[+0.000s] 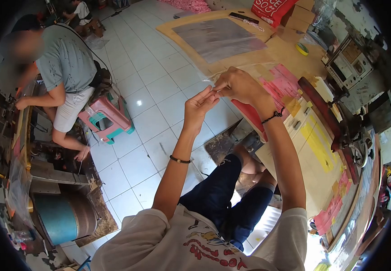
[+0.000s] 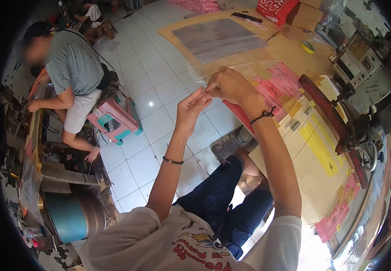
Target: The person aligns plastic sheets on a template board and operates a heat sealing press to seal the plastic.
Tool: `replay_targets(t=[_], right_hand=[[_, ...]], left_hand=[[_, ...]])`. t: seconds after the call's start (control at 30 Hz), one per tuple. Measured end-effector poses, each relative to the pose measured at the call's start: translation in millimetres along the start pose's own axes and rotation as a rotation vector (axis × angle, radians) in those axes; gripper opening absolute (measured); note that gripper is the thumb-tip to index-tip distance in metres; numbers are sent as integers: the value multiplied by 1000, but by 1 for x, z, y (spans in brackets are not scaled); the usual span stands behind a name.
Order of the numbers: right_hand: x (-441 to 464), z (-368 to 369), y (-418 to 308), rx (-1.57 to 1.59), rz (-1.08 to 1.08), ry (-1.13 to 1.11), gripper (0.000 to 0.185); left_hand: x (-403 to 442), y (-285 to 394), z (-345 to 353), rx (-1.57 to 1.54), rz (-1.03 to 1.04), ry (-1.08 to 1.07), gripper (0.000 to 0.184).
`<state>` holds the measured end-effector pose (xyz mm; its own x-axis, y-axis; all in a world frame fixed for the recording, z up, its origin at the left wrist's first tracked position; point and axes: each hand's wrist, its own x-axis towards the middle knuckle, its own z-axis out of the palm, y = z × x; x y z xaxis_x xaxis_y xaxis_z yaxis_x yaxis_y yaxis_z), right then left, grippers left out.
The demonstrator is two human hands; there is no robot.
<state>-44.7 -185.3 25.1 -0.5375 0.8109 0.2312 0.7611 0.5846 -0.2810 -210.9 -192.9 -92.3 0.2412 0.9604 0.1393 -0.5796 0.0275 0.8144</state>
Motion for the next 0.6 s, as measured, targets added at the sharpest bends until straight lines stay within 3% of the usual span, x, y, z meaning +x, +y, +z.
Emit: replay_targets(t=[0.27,0.4,0.6], right_hand=[[-11,18,26,345,-11,227,23],[-14,20,29,571,86,247,25],[-14,22,37,607,124,290,29]], left_hand=[[10,17,11,124,14,13,49],[15,26,23,221,53,40,50],[27,23,32,215,86,15,49]])
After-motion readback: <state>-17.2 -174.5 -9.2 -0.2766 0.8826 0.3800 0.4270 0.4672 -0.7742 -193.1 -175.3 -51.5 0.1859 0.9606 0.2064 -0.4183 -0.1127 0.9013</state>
